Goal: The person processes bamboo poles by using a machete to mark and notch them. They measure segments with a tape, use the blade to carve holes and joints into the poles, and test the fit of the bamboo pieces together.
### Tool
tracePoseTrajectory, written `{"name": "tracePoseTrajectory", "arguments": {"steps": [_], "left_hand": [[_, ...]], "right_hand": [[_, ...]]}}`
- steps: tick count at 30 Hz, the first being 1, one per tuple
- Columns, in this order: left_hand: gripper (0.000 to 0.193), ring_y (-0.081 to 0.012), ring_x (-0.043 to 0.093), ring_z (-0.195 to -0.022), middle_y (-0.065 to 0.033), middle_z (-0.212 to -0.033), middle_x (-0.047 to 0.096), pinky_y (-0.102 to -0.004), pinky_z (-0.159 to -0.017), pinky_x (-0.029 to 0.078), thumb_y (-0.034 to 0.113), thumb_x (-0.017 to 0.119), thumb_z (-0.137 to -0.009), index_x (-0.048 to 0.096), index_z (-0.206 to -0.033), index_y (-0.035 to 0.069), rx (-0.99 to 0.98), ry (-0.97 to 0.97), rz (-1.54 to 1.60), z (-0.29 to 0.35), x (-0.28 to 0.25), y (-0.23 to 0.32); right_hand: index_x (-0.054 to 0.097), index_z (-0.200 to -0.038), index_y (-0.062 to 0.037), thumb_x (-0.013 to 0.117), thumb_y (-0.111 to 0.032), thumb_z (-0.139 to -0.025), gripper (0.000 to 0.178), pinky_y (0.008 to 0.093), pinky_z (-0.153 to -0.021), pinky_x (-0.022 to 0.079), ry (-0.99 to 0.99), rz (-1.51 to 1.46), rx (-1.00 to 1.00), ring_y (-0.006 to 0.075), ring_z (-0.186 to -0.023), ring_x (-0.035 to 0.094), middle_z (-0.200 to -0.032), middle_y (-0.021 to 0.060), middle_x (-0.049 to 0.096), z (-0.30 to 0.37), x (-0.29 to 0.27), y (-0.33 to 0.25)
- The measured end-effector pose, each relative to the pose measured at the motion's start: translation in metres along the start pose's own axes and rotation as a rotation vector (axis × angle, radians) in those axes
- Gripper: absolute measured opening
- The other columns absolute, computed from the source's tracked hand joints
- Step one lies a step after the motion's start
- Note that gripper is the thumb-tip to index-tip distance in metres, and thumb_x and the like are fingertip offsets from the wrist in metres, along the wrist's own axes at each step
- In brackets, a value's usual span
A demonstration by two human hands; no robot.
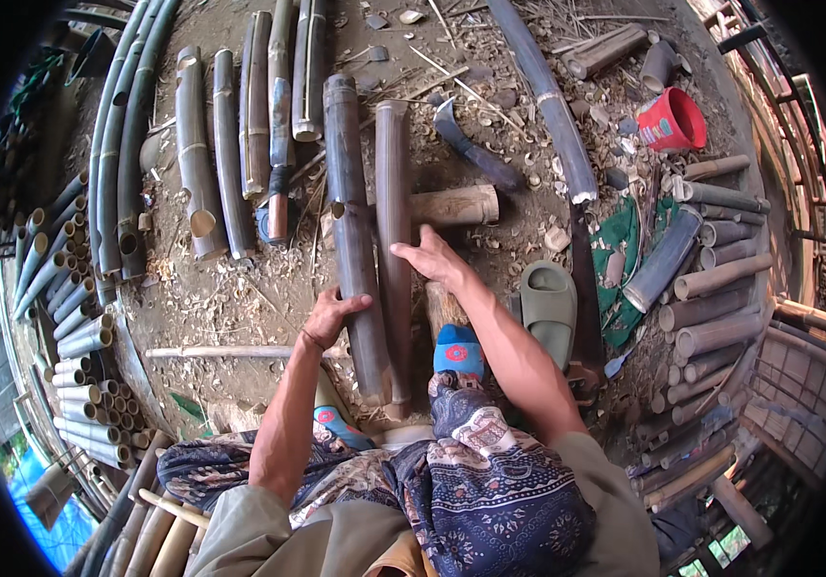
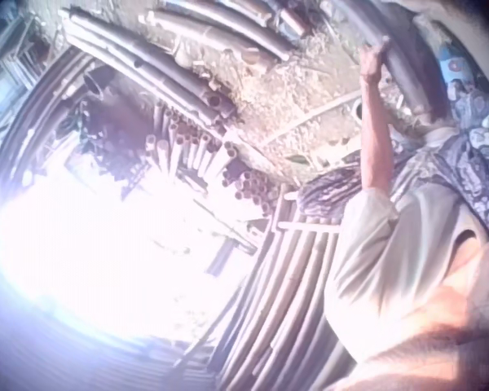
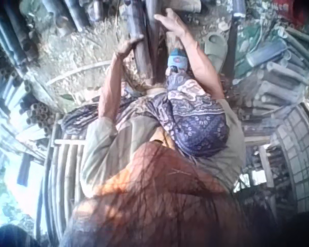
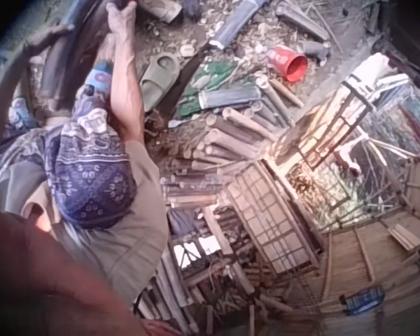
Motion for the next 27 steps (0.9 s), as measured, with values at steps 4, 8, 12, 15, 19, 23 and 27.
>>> {"name": "tracePoseTrajectory", "arguments": {"steps": [4, 8, 12, 15, 19, 23, 27], "left_hand": [[0.063, -0.02, 0.063, -0.088, -0.0129, -0.098, 0.066, -0.0329, -0.082, 0.052, 0.022, 0.08, -0.069, 0.052, -0.12, -0.005, -0.008, 0.132, 0.003, 0.026, 0.01, 0.0], [0.072, -0.0265, 0.063, -0.096, -0.0184, -0.105, 0.065, -0.0374, -0.087, 0.05, 0.031, 0.084, -0.069, 0.05, -0.121, -0.005, 0.224, 0.384, -0.259, 0.053, 0.018, -0.046], [0.082, -0.0304, 0.061, -0.103, -0.0212, -0.114, 0.061, -0.0399, -0.093, 0.047, 0.034, 0.086, -0.069, 0.043, -0.128, -0.004, 0.21, 0.477, -0.078, 0.057, 0.027, -0.095], [0.087, -0.0307, 0.059, -0.108, -0.0213, -0.118, 0.06, -0.0408, -0.095, 0.046, 0.033, 0.087, -0.067, 0.039, -0.129, -0.003, 0.057, 0.311, -0.148, 0.056, 0.038, -0.081], [0.096, -0.031, 0.058, -0.111, -0.0221, -0.119, 0.059, -0.042, -0.097, 0.045, 0.038, 0.09, -0.063, 0.037, -0.132, -0.003, 0.157, 0.324, -0.296, 0.052, 0.05, -0.086], [0.114, -0.034, 0.058, -0.113, -0.026, -0.121, 0.057, -0.0415, -0.098, 0.045, 0.047, 0.089, -0.06, 0.028, -0.141, -0.006, 0.168, 0.439, -0.267, 0.034, 0.047, -0.065], [0.111, -0.0386, 0.058, -0.112, -0.028, -0.121, 0.057, -0.0443, -0.096, 0.046, 0.046, 0.09, -0.059, 0.031, -0.138, -0.005, 0.106, 0.543, -0.473, 0.018, 0.05, -0.05]], "right_hand": [[0.043, -0.126, 0.0183, 0.076, -0.057, -0.073, 0.098, 0.0408, -0.1, 0.044, -0.055, 0.068, -0.02, 0.039, -0.119, 0.054, -0.125, 0.0347, 0.053, 0.0, 0.005, 0.014], [0.043, -0.126, 0.0199, 0.07, -0.063, -0.075, 0.101, 0.0402, -0.1, 0.043, 0.165, -0.018, 0.117, 0.0401, -0.118, 0.054, -0.124, 0.0365, 0.053, 0.018, 0.017, -0.003], [0.057, -0.125, 0.0058, 0.063, -0.044, -0.089, 0.061, 0.0339, -0.104, 0.038, -0.365, -0.369, -0.035, 0.0183, -0.117, 0.054, -0.123, 0.0154, 0.062, 0.007, 0.006, 0.007], [0.058, -0.122, 0.0068, 0.074, -0.044, -0.081, 0.067, 0.0348, -0.099, 0.044, -0.275, -0.21, -0.045, 0.0206, -0.11, 0.059, -0.118, 0.017, 0.064, 0.011, 0.003, 0.007], [0.058, -0.12, 0.0088, 0.081, -0.052, -0.07, 0.082, 0.0384, -0.093, 0.049, -0.008, 0.126, -0.026, 0.0286, -0.105, 0.064, -0.11, 0.0225, 0.067, 0.005, 0.012, 0.027], [0.05, -0.127, 0.013, 0.077, -0.064, -0.067, 0.101, 0.0413, -0.098, 0.047, -0.197, 0.043, -0.005, 0.0399, -0.117, 0.057, -0.124, 0.0316, 0.057, 0.013, 0.008, -0.003], [0.054, -0.125, 0.0079, 0.065, -0.063, -0.08, 0.085, 0.0432, -0.095, 0.048, 0.074, 0.421, -0.094, 0.0376, -0.114, 0.059, -0.123, 0.029, 0.059, 0.005, -0.013, 0.0]]}}
Point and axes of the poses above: each hand's wrist, its own z-axis away from the middle knuckle, its own x-axis out of the palm, y = z × x, the point moved 2 cm from there along -z, towards the middle knuckle
